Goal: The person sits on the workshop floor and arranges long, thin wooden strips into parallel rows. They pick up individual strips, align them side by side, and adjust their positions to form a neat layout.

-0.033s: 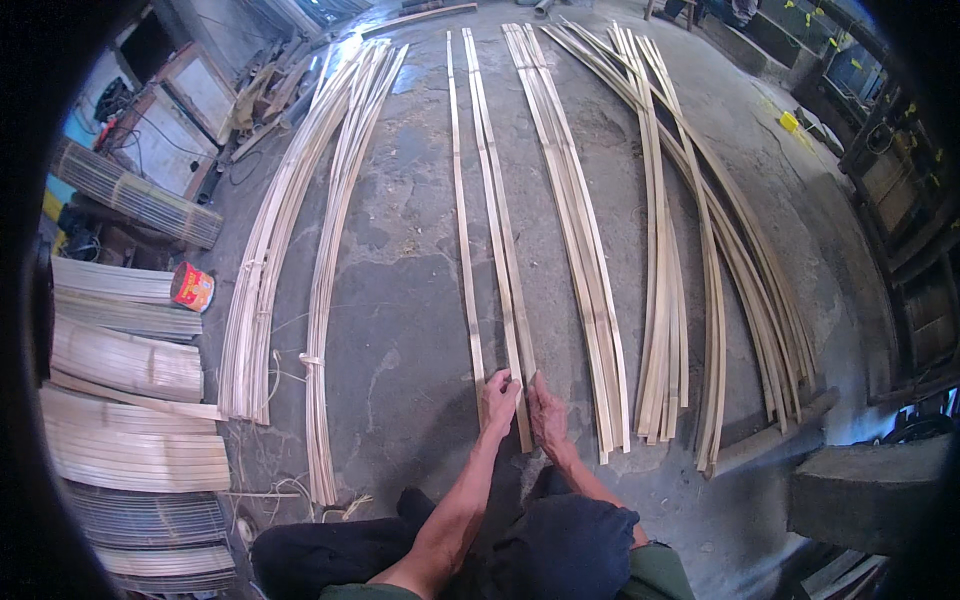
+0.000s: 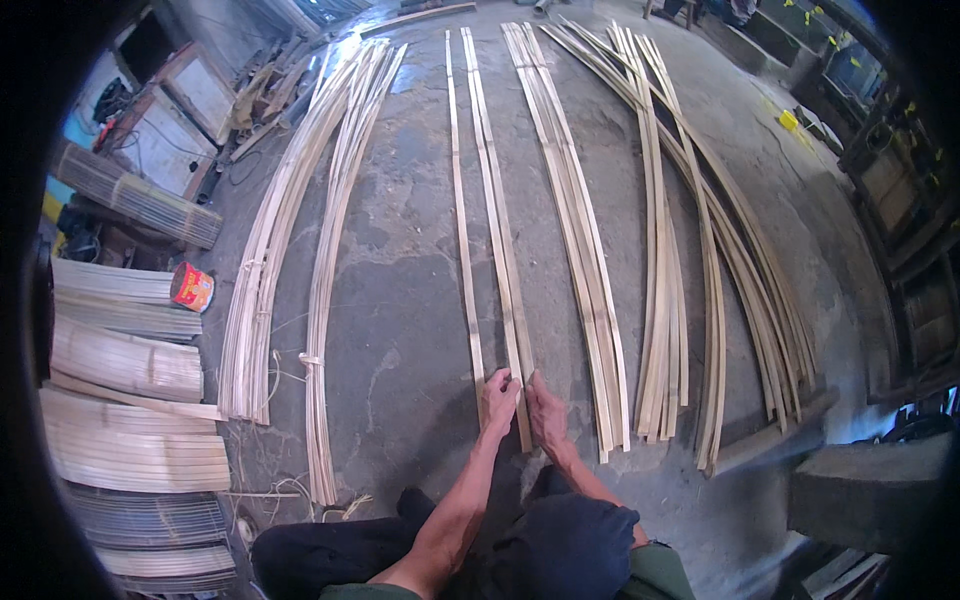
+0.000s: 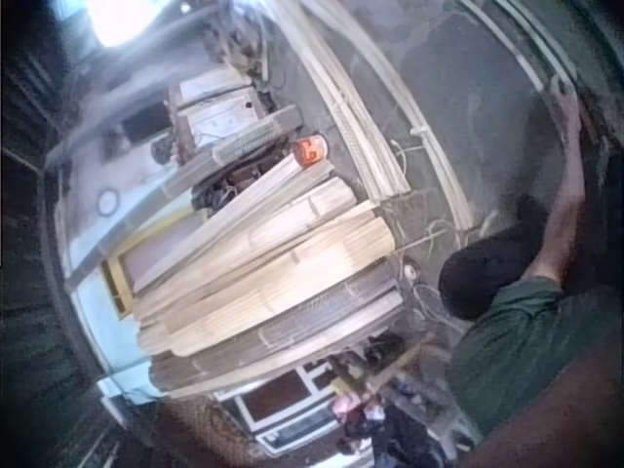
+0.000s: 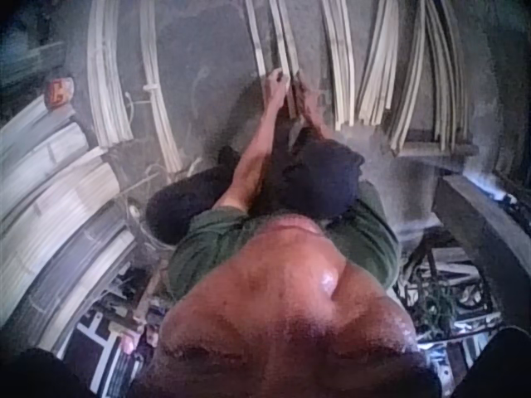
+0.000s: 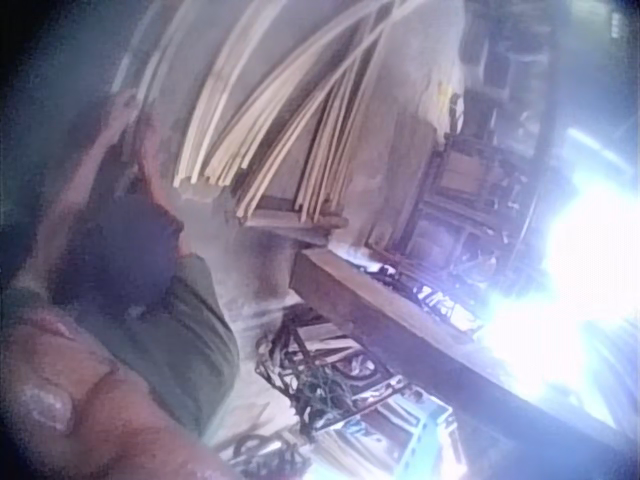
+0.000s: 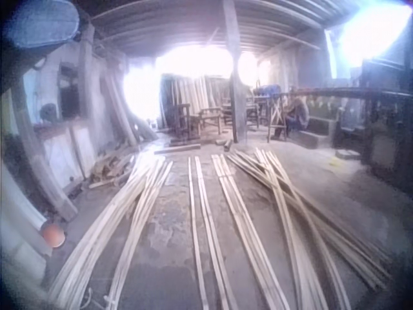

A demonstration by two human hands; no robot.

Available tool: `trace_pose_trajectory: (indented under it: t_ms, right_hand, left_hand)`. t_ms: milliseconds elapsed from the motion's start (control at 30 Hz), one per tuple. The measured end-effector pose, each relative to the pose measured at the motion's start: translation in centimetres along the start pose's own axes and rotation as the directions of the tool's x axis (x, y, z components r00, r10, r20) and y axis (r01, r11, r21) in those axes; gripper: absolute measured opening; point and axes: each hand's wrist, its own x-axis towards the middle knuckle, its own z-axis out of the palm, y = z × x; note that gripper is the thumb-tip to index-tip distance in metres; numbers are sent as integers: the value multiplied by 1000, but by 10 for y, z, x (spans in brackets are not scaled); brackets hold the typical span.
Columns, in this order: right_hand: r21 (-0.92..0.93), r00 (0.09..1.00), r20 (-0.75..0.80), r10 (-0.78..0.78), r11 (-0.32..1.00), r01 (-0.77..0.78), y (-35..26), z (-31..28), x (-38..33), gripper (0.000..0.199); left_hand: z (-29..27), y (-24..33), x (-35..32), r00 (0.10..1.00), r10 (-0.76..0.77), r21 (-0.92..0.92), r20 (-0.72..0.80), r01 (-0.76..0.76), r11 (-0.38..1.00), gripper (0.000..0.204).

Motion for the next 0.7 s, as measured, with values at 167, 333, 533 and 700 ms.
trace_pose_trajectory:
  t_ms: [167, 333, 533, 700]
  right_hand:
    - [-91, 996, 10, -88, 992, 89, 4, -1, 0, 41]
    - [-196, 994, 50, -99, 975, 107, 15, 0, 1, 43]
    - [-158, 994, -47, -102, 983, 94, 21, -1, -2, 44]
    - [84, 995, 32, 92, 992, -95, 23, -14, 2, 48]
  left_hand:
    - [1, -6, 3, 998, 53, 6, 20, -53, 999, 33]
    - [2, -10, 4, 999, 25, 75, 21, -26, 997, 34]
    - [2, 3, -4, 999, 6, 111, -33, -2, 994, 35]
    - [-2, 3, -1, 989, 138, 223, -51, -124, 967, 41]
